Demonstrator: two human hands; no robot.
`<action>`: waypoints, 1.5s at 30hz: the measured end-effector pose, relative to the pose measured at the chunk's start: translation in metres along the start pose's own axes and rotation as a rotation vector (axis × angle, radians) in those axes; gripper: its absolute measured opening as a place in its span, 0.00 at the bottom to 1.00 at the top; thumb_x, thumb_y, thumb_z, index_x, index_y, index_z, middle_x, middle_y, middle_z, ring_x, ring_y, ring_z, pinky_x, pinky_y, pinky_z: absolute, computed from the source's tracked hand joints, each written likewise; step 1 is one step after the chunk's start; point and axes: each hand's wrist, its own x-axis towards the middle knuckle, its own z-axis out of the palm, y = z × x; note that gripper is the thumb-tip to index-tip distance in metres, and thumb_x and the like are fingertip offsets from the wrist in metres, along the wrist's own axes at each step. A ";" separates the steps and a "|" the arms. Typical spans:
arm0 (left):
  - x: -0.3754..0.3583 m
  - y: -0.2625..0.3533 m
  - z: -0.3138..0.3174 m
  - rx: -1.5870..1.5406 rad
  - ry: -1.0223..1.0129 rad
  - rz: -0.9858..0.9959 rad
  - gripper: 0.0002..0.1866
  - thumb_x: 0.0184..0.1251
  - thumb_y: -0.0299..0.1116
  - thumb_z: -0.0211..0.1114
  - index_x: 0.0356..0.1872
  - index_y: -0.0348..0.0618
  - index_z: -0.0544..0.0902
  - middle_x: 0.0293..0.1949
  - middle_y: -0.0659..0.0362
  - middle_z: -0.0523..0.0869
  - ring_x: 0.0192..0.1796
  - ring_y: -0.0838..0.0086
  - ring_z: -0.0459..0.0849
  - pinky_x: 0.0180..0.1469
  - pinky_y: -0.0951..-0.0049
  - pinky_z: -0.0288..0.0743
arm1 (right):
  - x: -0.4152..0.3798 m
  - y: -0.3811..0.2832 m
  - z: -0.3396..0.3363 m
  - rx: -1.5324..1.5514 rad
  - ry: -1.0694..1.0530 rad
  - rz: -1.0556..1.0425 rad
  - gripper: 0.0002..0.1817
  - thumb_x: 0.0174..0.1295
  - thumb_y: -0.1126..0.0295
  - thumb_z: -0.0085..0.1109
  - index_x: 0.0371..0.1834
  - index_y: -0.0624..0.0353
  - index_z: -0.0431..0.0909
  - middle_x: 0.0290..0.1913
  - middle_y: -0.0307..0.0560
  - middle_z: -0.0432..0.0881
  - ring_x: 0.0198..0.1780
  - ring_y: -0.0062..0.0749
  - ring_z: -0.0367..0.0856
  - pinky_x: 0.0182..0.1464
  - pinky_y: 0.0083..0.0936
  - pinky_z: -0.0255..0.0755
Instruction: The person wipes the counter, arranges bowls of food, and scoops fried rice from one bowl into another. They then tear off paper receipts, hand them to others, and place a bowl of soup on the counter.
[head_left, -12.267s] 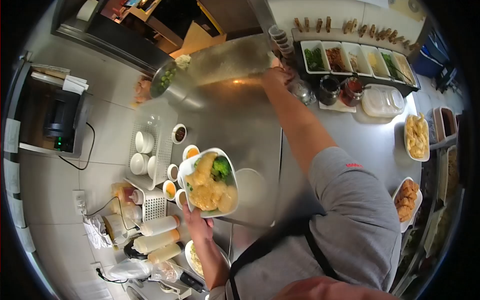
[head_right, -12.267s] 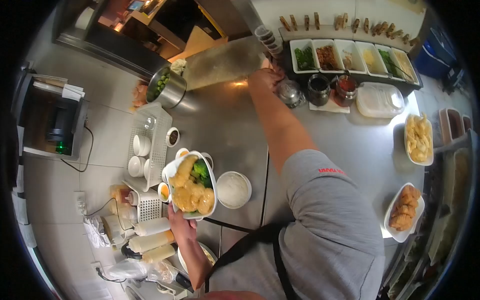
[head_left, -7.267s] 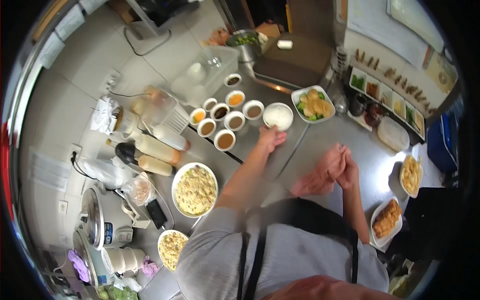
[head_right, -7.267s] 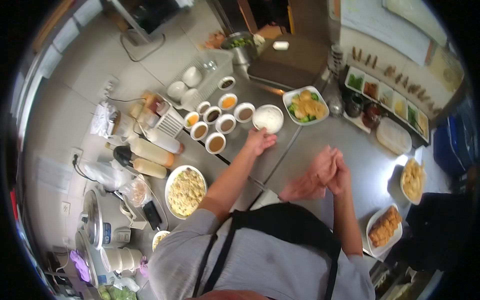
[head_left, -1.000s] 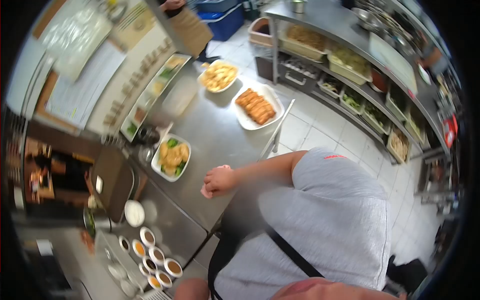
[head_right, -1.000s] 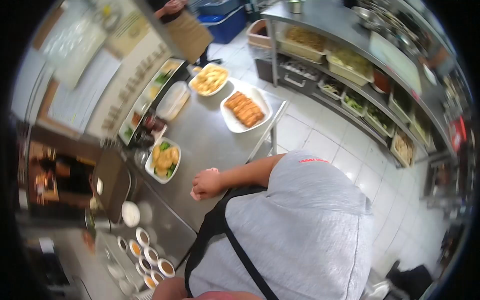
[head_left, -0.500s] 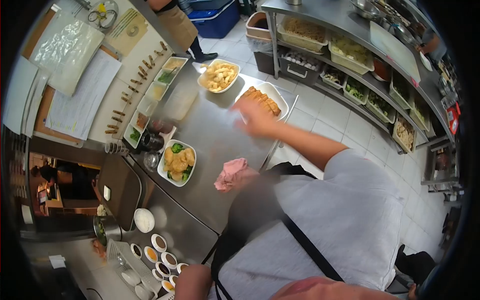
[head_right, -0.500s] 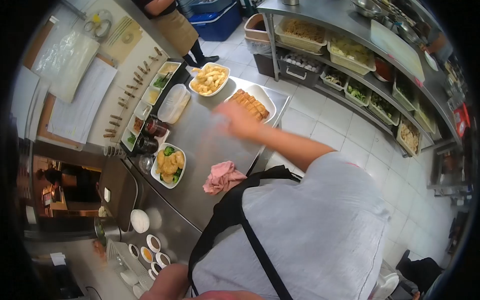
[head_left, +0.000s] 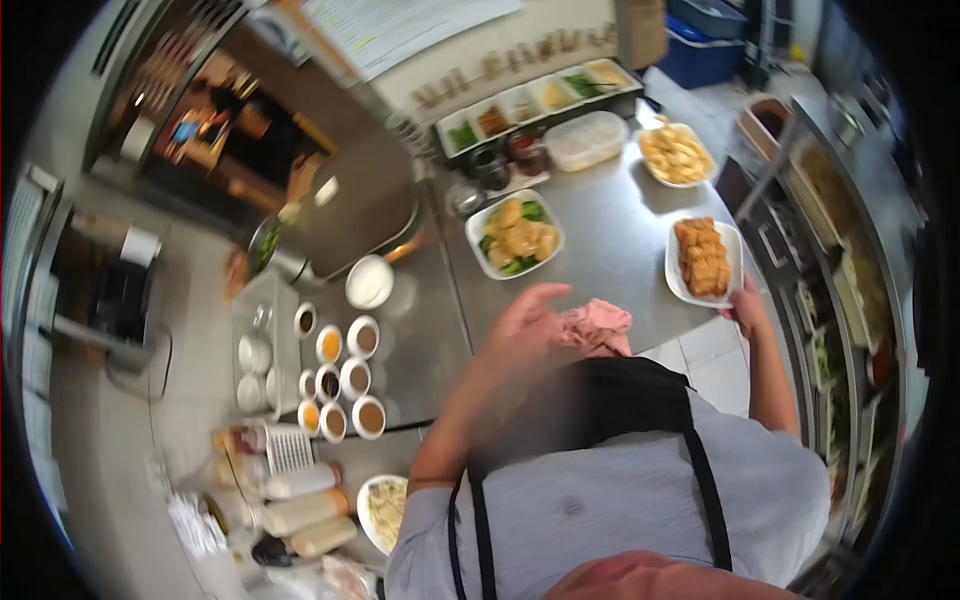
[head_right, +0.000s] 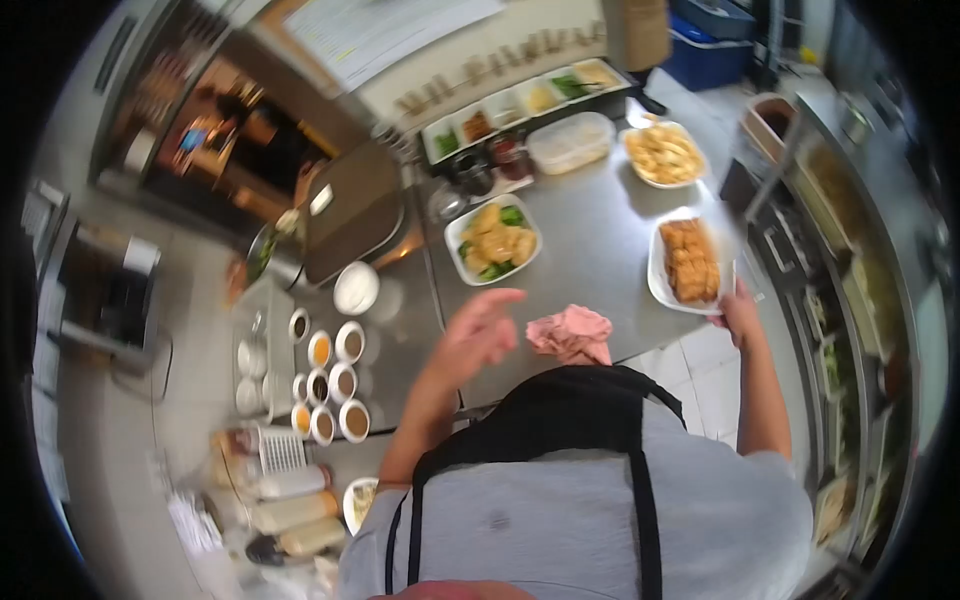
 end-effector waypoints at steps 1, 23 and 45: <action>0.013 -0.028 -0.001 -0.046 -0.018 -0.042 0.20 0.61 0.38 0.50 0.53 0.43 0.66 0.23 0.65 0.73 0.19 0.87 0.67 0.21 0.89 0.60 | -0.007 -0.006 0.009 -0.006 -0.014 -0.021 0.31 0.42 0.77 0.39 0.57 0.53 0.59 0.38 0.45 0.73 0.26 0.24 0.74 0.20 0.16 0.70; -0.093 -0.101 -0.020 -0.376 0.761 -0.222 0.27 0.53 0.28 0.46 0.58 0.45 0.54 0.31 0.56 0.77 0.22 0.78 0.76 0.17 0.82 0.68 | -0.057 -0.049 0.246 -0.656 -0.825 -0.884 0.19 0.50 0.71 0.49 0.48 0.56 0.68 0.36 0.48 0.75 0.39 0.36 0.73 0.41 0.28 0.68; -0.117 -0.139 -0.004 -0.480 0.836 -0.134 0.21 0.56 0.26 0.44 0.54 0.44 0.60 0.33 0.60 0.76 0.25 0.81 0.75 0.18 0.83 0.67 | -0.058 -0.041 0.363 -0.194 -0.929 -0.703 0.09 0.53 0.68 0.52 0.33 0.63 0.74 0.30 0.48 0.74 0.32 0.32 0.73 0.36 0.23 0.67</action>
